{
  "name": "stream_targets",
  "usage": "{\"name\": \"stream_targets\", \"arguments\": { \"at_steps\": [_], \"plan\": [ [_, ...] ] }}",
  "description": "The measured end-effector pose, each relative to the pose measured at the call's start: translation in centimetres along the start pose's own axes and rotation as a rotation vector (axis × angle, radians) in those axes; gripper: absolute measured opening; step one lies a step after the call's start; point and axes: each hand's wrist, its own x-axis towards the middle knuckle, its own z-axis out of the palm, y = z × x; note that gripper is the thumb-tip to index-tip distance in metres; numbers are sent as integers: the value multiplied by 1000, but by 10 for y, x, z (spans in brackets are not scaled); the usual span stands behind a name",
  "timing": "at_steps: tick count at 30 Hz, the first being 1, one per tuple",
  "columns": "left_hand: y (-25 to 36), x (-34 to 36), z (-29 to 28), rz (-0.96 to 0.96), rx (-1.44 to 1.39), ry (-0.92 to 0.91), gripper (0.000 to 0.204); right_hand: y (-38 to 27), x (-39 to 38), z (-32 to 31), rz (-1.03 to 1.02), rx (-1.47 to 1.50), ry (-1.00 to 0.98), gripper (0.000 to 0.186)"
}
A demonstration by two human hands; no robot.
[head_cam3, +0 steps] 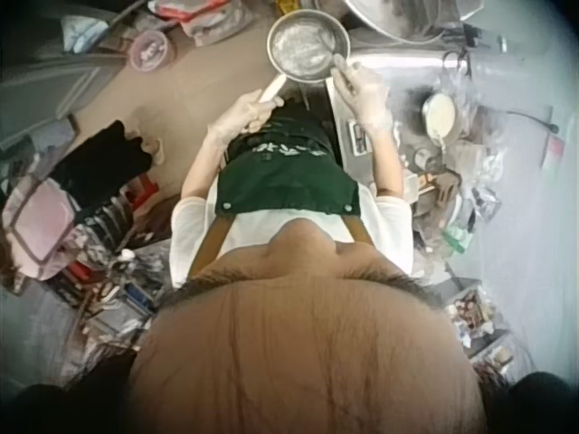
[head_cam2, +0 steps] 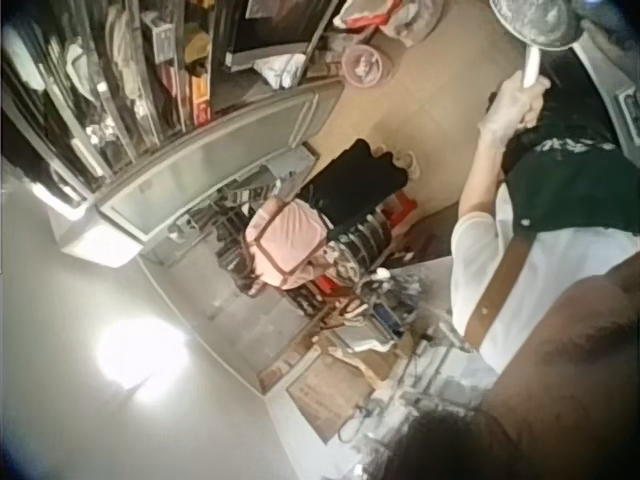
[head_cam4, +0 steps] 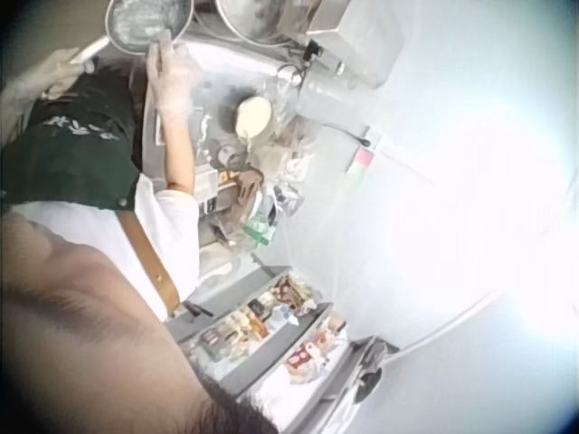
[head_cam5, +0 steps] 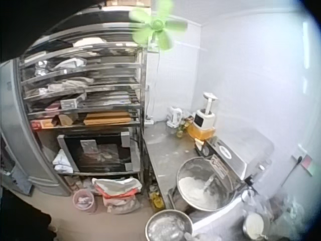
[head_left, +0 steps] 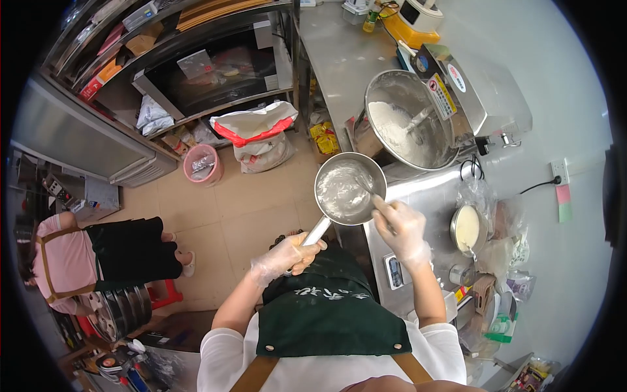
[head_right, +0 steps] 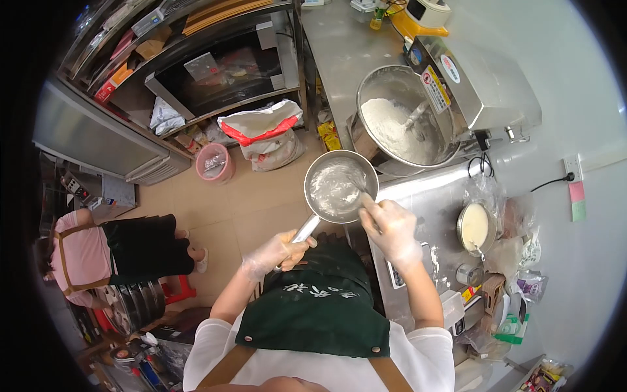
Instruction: The person pours flour into a mixer bowl, whisks a liquid in a saucepan, and opens a packet of ingredients with scissors. The person then adds the packet contents to the saucepan, whisks them together, and pours the resulting mixture into the mixer.
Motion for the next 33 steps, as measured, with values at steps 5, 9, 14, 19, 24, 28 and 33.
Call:
{"name": "stream_targets", "arguments": {
  "at_steps": [5,9,14,19,24,28,33],
  "plan": [
    [-3,-1,-2,9,-12,8,25,-11,-11,-2,-7,227,-77,27],
    [-1,-1,-5,-4,-4,13,24,-13,-19,-5,221,164,-41,28],
    [-3,-2,-6,-5,-24,9,23,-11,-21,6,258,190,69,24],
    [-1,-2,-5,-6,10,3,23,-20,-26,3,176,299,-59,23],
    [-1,-3,-5,4,17,-8,24,-2,-41,10,355,223,130,25],
    [0,-2,-2,-10,20,-19,24,-18,-34,15,248,394,51,25],
    [1,-3,-3,-11,40,-9,24,-13,-37,4,243,213,109,26]
  ]
}}
